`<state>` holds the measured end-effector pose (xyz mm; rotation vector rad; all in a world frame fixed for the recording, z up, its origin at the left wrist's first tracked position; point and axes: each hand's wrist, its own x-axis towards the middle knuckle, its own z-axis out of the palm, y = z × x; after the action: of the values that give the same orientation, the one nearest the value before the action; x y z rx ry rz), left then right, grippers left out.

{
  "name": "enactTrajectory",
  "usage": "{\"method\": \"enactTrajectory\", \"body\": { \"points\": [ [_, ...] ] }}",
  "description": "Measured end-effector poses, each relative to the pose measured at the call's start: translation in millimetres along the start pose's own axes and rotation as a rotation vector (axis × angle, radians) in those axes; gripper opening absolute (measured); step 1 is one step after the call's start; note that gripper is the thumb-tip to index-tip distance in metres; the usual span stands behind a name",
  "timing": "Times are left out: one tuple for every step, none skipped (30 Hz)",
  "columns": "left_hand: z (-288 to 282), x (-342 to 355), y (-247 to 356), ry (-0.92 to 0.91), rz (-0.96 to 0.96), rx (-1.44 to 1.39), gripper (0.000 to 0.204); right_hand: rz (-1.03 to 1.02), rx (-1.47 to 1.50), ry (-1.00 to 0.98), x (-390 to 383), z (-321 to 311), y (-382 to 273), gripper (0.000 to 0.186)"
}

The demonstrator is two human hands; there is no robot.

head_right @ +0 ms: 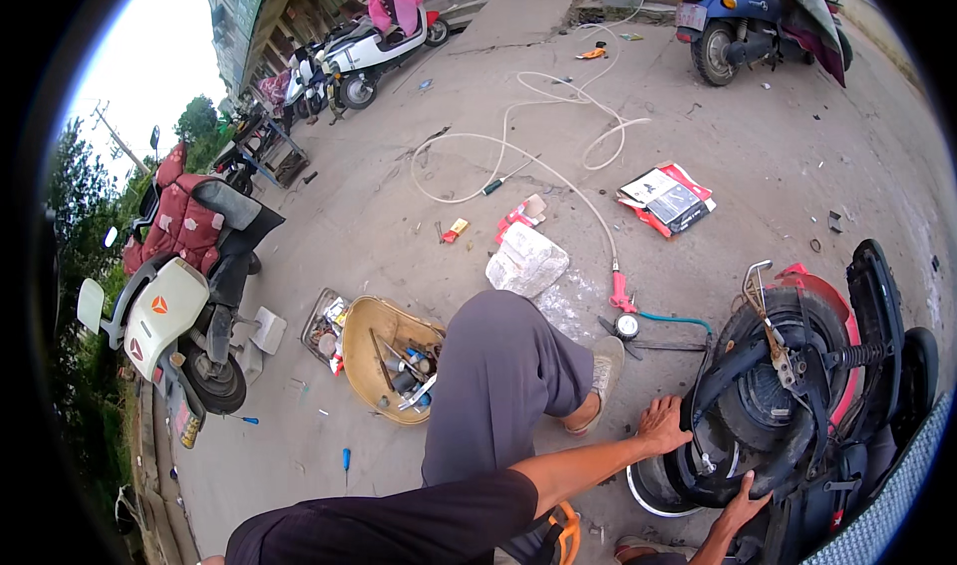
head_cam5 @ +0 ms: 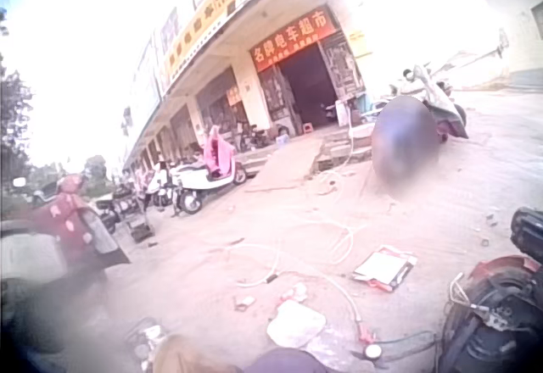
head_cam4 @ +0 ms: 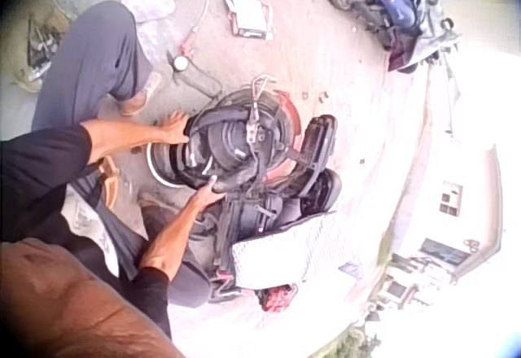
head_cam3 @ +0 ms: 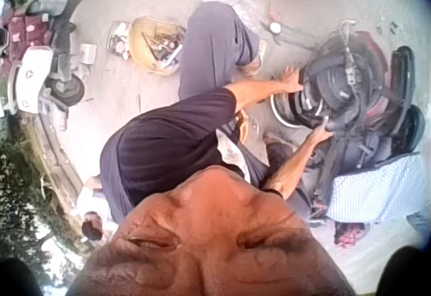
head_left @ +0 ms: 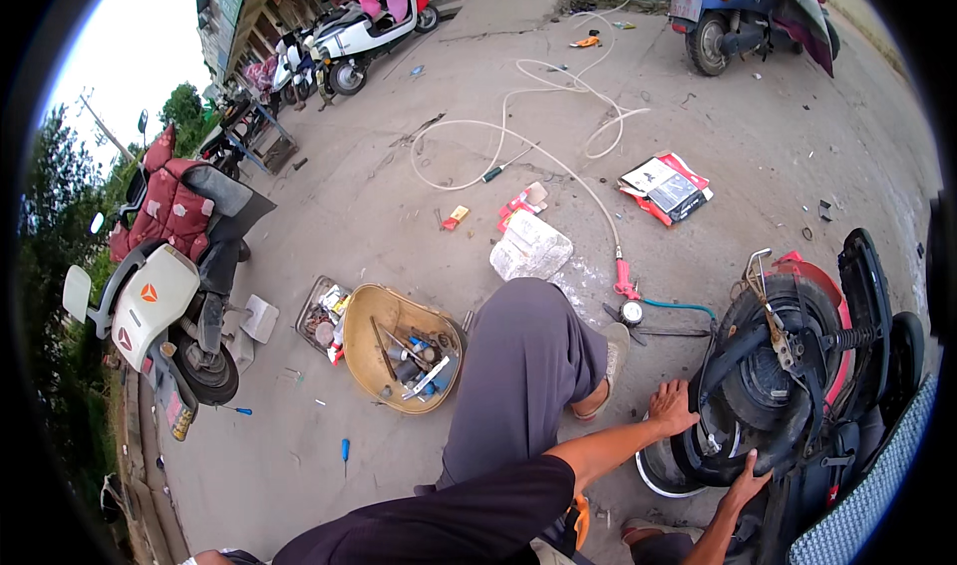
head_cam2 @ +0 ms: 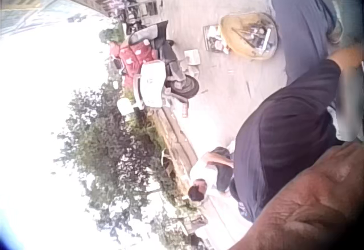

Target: The person rotates and handles an inner tube in a basin of water to locate a leak, then wipes the surface with a cloth and applies a patch to the tube.

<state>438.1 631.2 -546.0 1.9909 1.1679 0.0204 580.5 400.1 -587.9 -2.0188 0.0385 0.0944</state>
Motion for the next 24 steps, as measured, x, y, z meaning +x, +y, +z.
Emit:
{"method": "enactTrajectory", "body": {
  "points": [
    [-1, -2, 7, -0.028, -0.013, -0.02, 0.079, -0.02, -0.047, 0.008, 17, -8, 3, 0.081],
    [-6, -5, 9, -0.061, -0.042, -0.045, 0.078, -0.032, -0.061, -0.031, 26, -13, -1, 0.083],
    [-11, -8, 10, -0.095, -0.067, -0.071, 0.078, -0.022, -0.113, -0.016, 28, -15, -13, 0.086],
    [-15, -10, 11, -0.108, -0.075, -0.083, 0.076, -0.061, -0.122, -0.029, 40, -15, -7, 0.089],
    [-18, -12, 11, -0.093, -0.078, -0.094, 0.076, -0.099, -0.132, -0.04, 53, -19, -1, 0.091],
    [-21, -15, 9, -0.133, -0.108, -0.093, 0.074, -0.108, -0.214, -0.057, 64, -20, 3, 0.094],
    [-25, -16, 6, -0.174, -0.137, -0.09, 0.072, -0.153, -0.239, -0.089, 72, -21, 5, 0.096],
    [-25, -22, 3, -0.157, -0.121, -0.119, 0.065, -0.163, -0.262, -0.098, 77, -24, 8, 0.096],
    [-23, -24, -4, -0.151, -0.127, -0.121, 0.065, -0.171, -0.282, -0.109, 81, -23, 10, 0.096],
    [-20, -23, -9, -0.117, -0.034, -0.158, 0.063, -0.178, -0.28, -0.108, 90, -20, 13, 0.096],
    [-16, -21, -12, -0.092, 0.067, -0.193, 0.06, -0.195, -0.195, -0.135, 97, -18, 19, 0.095],
    [-20, -19, -6, -0.066, 0.152, -0.156, 0.06, -0.193, -0.119, -0.134, 101, -29, 35, 0.095],
    [-17, -25, -2, -0.07, 0.234, -0.131, 0.06, -0.172, -0.068, -0.128, 89, -35, 24, 0.093],
    [-24, -15, -8, 0.005, 0.351, -0.04, 0.063, -0.167, -0.007, -0.145, 80, -19, 15, 0.091],
    [-42, -18, -1, -0.066, 0.441, 0.023, 0.06, -0.047, 0.068, -0.19, 53, -19, -15, 0.084],
    [-64, -18, 1, -0.027, 0.565, 0.069, 0.059, -0.019, 0.013, -0.193, 24, -10, -59, 0.083],
    [-92, -22, 10, 0.012, 0.721, 0.119, 0.055, -0.058, -0.117, -0.174, 22, -4, -71, 0.084],
    [-101, -16, -6, 0.049, 0.796, 0.138, 0.053, -0.065, -0.124, -0.22, 21, 16, -74, 0.087],
    [-110, -11, -14, 0.016, 0.904, 0.164, 0.053, -0.069, -0.197, -0.23, 22, 27, -72, 0.092],
    [-110, -5, -15, -0.028, 1.025, 0.216, 0.055, -0.063, -0.234, -0.232, 25, 33, -69, 0.095],
    [-102, -7, -7, -0.094, 1.093, 0.28, 0.057, -0.069, -0.253, -0.198, 27, 30, -64, 0.095],
    [-95, -10, -1, -0.176, 1.169, 0.354, 0.064, -0.027, -0.242, -0.172, 22, 24, -70, 0.095],
    [-82, -16, 9, -0.201, 1.194, 0.359, 0.064, 0.011, -0.223, -0.159, 17, 16, -77, 0.095],
    [-70, -24, 18, -0.29, 1.212, 0.437, 0.068, 0.024, -0.217, -0.134, 13, 5, -79, 0.095]
  ]
}}
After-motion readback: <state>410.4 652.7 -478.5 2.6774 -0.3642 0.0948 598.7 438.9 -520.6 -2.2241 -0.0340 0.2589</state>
